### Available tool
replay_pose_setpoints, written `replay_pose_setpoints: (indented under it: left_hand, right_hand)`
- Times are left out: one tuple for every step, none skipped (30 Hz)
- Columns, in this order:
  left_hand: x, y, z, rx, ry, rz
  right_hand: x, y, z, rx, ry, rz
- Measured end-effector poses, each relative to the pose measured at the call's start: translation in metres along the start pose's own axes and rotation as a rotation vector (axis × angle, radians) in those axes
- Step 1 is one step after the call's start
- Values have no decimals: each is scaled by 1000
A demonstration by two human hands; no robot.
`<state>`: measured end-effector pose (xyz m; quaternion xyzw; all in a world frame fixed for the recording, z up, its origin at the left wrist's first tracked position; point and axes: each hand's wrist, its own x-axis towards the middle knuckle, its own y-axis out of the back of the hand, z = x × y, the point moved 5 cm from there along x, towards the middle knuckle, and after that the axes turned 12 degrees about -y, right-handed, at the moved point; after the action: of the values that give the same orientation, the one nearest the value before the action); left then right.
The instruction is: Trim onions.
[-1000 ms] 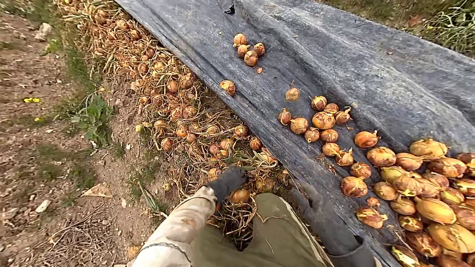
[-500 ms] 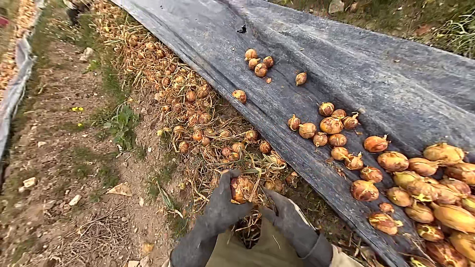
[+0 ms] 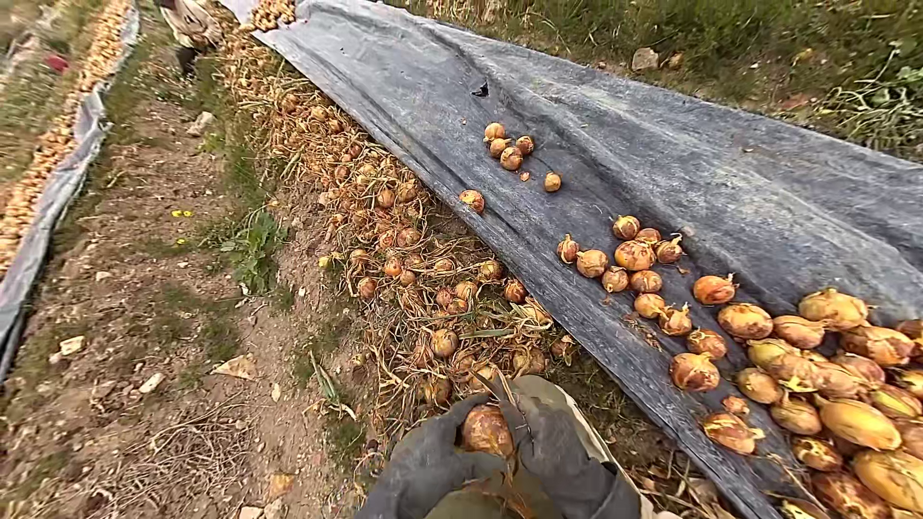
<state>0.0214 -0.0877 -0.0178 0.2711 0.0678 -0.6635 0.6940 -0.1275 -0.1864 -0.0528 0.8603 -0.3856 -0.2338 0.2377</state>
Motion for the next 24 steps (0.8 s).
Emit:
replay_pose_setpoints:
  left_hand:
    - [-4,-8,-6,-103,46,-13]
    - [-7,-16,-11,-214,67,-19]
    - [-9,-20,-14,-323,79,-14]
    - [-12,-22,-15,-402,95,11]
    - [-15,-20,-14,-421,123,52]
    - [-15,-16,-10,-389,145,88]
    - [-14,-10,-6,-317,153,107]
    - [-12,-4,-2,-192,138,113]
    - [-9,2,3,-48,107,116]
    - [-6,8,11,112,71,104]
    - [-2,13,20,286,61,94]
    - [2,17,29,448,62,97]
    - [6,18,40,592,79,80]
    - [8,18,49,710,107,40]
    - [12,15,53,801,141,-13]
    - [16,8,53,863,163,-70]
    - [20,-2,51,903,169,-140]
    - [25,-14,48,928,161,-222]
    - [29,-27,43,951,147,-305]
    - [32,-39,37,976,118,-365]
    - [36,-45,34,996,83,-390]
    - [42,-43,34,1000,95,-397]
    - [48,-32,37,999,164,-383]
    - [54,-13,43,989,293,-355]
  right_hand:
    - [-5,2,0,-79,82,70]
    - [-10,5,1,-70,151,158]
    - [-12,10,5,21,168,214]
    - [-13,16,10,169,125,215]
    - [-12,19,16,336,42,182]
    - [-9,20,24,461,-46,153]
    - [-7,18,34,492,-127,112]
    - [-6,16,43,436,-189,56]
    - [-4,13,52,312,-230,-15]
    - [-3,7,61,165,-268,-103]
    - [-2,-1,66,13,-299,-213]
    - [-1,-8,66,-98,-305,-323]
    - [-1,-15,62,-132,-289,-394]
    - [0,-21,56,-84,-274,-415]
    - [3,-26,51,29,-279,-404]
    - [7,-29,47,178,-304,-379]
    - [10,-30,44,337,-354,-357]
    - [12,-32,43,450,-432,-371]
    - [11,-34,44,515,-509,-403]
    - [8,-36,48,537,-553,-419]
    - [7,-33,51,504,-554,-420]
    - [10,-28,52,432,-506,-393]
    - [13,-18,53,327,-415,-330]
    - [20,-7,53,218,-301,-224]
